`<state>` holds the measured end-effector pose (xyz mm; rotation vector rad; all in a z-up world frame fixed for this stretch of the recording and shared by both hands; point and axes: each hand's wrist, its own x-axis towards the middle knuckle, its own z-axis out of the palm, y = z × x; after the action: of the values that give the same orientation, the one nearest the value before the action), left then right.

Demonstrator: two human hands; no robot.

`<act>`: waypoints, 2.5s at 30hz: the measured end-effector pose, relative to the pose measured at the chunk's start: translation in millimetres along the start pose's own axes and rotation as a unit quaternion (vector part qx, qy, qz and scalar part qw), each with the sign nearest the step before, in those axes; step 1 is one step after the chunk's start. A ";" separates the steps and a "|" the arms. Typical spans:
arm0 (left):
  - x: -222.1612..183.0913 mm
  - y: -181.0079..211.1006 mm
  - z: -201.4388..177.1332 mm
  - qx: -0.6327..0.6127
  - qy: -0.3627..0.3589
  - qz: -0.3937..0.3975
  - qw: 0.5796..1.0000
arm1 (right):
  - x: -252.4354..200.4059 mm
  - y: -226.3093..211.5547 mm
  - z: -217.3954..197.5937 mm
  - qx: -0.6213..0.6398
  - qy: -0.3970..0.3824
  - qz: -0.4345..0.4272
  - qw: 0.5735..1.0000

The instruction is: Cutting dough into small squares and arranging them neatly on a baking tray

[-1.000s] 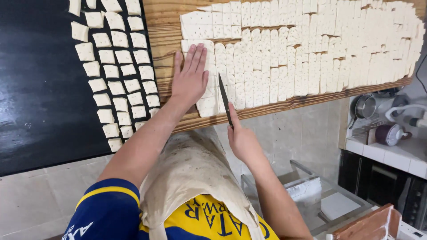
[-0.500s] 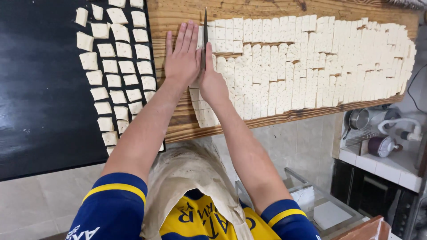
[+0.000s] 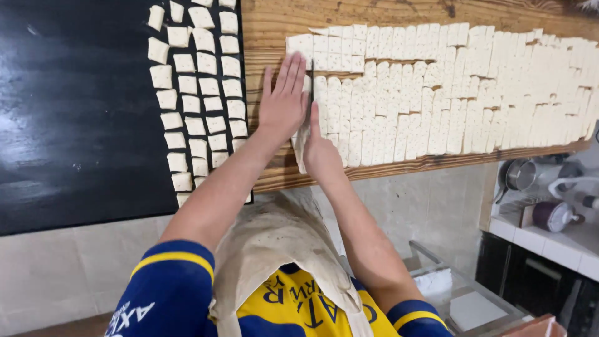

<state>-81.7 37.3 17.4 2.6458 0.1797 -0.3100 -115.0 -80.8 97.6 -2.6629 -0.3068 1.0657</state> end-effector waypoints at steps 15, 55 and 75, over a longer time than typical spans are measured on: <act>-21.9 7.4 35.2 -0.045 -0.013 -0.033 0.998 | -94.5 31.3 40.9 -0.019 -0.105 0.097 0.990; 32.4 -26.7 -10.5 0.044 -0.009 -0.025 0.999 | 75.5 -18.2 -12.8 0.073 0.015 -0.036 0.997; -12.8 -17.1 34.5 0.050 -0.003 -0.023 0.998 | 10.6 -27.9 -14.6 0.018 -0.037 0.020 0.999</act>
<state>-103.6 35.4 -16.7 2.7427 0.2298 -0.3521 -100.1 -53.7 109.7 -2.6115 -0.2475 1.1734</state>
